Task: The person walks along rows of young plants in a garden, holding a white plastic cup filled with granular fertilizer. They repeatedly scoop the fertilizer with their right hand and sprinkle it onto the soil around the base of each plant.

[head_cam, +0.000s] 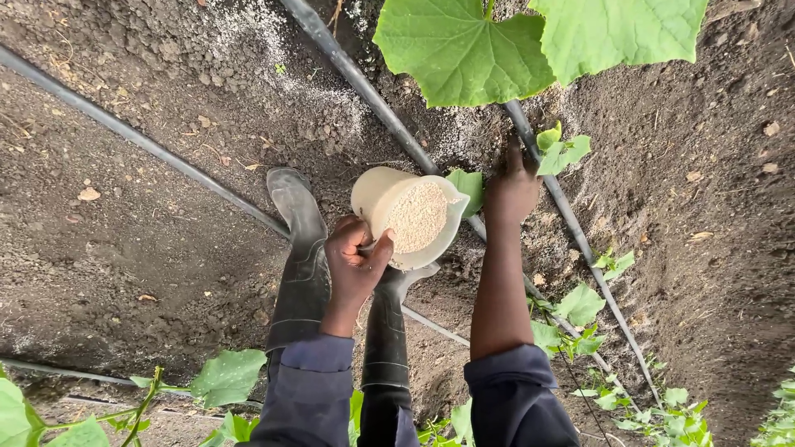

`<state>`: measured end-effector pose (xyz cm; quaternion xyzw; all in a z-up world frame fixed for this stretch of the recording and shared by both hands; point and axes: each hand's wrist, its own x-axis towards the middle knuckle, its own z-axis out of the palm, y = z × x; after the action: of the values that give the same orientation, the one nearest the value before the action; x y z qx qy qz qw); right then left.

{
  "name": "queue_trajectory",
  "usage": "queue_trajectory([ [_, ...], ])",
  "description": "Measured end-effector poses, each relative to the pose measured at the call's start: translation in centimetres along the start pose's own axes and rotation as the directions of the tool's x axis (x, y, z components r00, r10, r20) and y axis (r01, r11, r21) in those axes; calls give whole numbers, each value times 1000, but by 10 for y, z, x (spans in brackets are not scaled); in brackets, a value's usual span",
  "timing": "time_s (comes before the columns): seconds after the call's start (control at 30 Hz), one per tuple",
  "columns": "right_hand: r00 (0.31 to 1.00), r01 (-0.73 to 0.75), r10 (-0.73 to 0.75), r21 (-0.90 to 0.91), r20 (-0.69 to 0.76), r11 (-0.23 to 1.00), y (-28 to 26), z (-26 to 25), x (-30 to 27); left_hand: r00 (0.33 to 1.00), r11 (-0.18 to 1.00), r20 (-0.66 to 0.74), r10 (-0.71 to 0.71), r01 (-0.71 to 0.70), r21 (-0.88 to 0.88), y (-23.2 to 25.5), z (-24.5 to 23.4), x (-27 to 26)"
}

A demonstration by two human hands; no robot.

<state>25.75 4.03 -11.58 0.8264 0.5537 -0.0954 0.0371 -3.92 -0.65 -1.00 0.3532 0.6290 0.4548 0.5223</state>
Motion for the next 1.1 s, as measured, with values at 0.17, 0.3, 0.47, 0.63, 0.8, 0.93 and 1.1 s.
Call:
queue_trajectory([
  [0.17,999,21,-19,-40,43,999,17,10,-5,1000,1000,11,3,-3,20,-2,0,-1],
  [0.3,989,-22,40,-124,144,992,13,25,13,1000,1000,0,0,0,19,-4,-1,-2],
  [0.47,968,-72,105,-145,230,987,0,-4,4,1000,1000,-1,-9,9,20,-2,-3,-1],
  [0.63,975,-131,167,-234,145,963,27,15,-18,1000,1000,-16,0,0,7,-1,-4,0],
  [0.8,985,-138,148,-108,88,985,35,29,-14,1000,1000,-29,-12,11,-18,-1,-6,1],
  [0.93,977,-152,155,-30,145,988,18,10,-22,999,999,-48,-17,15,-43,7,-9,2],
  [1.1,987,-143,140,35,73,989,5,5,-24,992,992,-124,-20,4,-124,2,-12,5],
])
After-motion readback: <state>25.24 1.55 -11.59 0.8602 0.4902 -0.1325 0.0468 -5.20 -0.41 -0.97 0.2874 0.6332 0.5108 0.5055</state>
